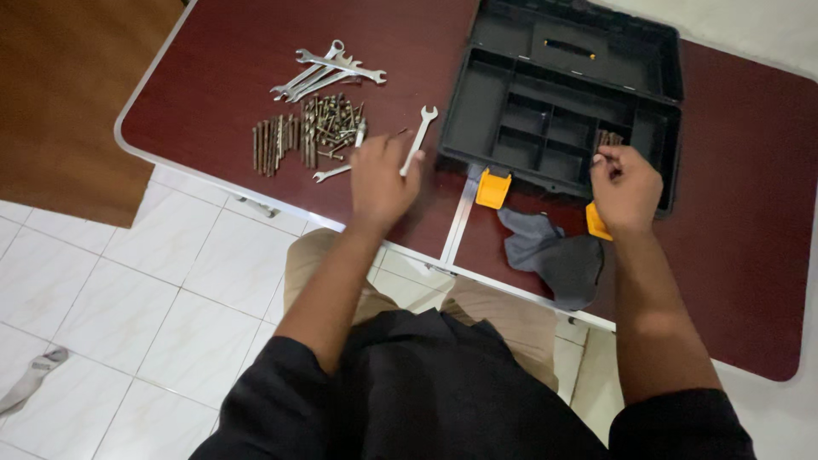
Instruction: The person sorts metal rods and screws from a table into a black plastic toolbox, then wipes several wrenches with a cloth and places them into the toolbox.
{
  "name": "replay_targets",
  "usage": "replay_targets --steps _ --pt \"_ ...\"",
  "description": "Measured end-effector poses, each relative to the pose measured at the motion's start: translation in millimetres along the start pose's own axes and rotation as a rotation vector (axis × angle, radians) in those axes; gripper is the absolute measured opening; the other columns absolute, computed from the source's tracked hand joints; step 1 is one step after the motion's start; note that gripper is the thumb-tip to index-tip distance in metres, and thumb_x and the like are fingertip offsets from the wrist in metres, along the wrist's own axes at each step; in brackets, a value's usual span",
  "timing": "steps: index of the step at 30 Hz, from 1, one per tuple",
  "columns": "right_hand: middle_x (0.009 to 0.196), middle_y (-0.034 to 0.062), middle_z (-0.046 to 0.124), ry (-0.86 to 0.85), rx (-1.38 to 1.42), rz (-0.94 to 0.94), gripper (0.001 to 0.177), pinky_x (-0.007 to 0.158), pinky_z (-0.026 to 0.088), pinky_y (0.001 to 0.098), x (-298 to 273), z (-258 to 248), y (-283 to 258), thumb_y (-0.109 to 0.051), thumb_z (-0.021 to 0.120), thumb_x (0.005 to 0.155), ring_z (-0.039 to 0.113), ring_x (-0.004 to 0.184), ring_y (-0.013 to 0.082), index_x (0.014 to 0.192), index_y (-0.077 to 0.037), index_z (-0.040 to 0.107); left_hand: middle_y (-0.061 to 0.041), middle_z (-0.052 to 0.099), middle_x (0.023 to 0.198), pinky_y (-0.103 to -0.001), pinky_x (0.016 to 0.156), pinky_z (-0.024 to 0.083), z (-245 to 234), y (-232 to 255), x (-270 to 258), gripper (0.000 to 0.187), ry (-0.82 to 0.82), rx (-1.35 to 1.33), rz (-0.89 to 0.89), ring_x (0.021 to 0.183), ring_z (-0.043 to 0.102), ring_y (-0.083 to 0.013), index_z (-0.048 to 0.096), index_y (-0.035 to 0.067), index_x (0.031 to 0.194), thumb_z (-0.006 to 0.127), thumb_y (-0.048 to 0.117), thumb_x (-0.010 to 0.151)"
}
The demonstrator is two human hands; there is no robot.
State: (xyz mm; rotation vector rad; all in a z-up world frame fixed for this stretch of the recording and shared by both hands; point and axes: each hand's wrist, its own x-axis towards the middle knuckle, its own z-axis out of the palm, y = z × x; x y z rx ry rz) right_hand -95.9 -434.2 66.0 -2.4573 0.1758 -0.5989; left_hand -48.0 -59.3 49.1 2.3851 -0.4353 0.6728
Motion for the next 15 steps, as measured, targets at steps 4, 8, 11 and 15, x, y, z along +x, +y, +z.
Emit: replay_targets --steps 4,8,11,15 --pt "0.091 0.0054 0.069 -0.035 0.089 0.072 0.020 0.069 0.050 0.0270 1 -3 2 -0.012 0.073 0.104 0.060 0.076 0.0102 0.121 -0.001 0.073 -0.013 0.064 0.108 -0.050 0.094 0.044 -3 -26 -12 0.027 -0.241 0.166 -0.126 0.109 0.058 -0.0349 0.070 0.009 0.105 0.073 0.034 0.096" --pt "0.094 0.0006 0.066 -0.058 0.249 0.164 0.024 0.074 0.050 0.0239 11 -9 5 -0.013 0.072 0.106 0.060 0.081 0.0061 0.127 -0.002 0.067 -0.014 0.064 0.109 -0.049 0.090 0.044 2 -22 -23 0.041 -0.227 0.160 -0.043 0.108 0.058 -0.0350 0.070 0.009 0.114 0.074 0.038 0.087" --pt "0.096 0.0003 0.066 -0.050 0.231 0.181 0.026 0.075 0.050 0.0237 9 -19 -2 -0.013 0.071 0.106 0.060 0.083 0.0061 0.129 -0.002 0.065 -0.015 0.064 0.106 -0.050 0.087 0.044 11 -16 -24 0.055 -0.265 0.210 -0.065 0.104 0.057 -0.0350 0.069 0.006 0.121 0.076 0.043 0.081" --pt "0.095 -0.0010 0.063 -0.049 0.311 0.166 0.026 0.072 0.048 0.0219 -2 -17 -17 -0.011 0.070 0.106 0.056 0.080 0.0048 0.129 -0.002 0.065 -0.014 0.066 0.107 -0.049 0.087 0.045 31 -22 -25 0.053 -0.260 0.235 -0.104 0.103 0.060 -0.0337 0.067 0.005 0.126 0.074 0.037 0.085"
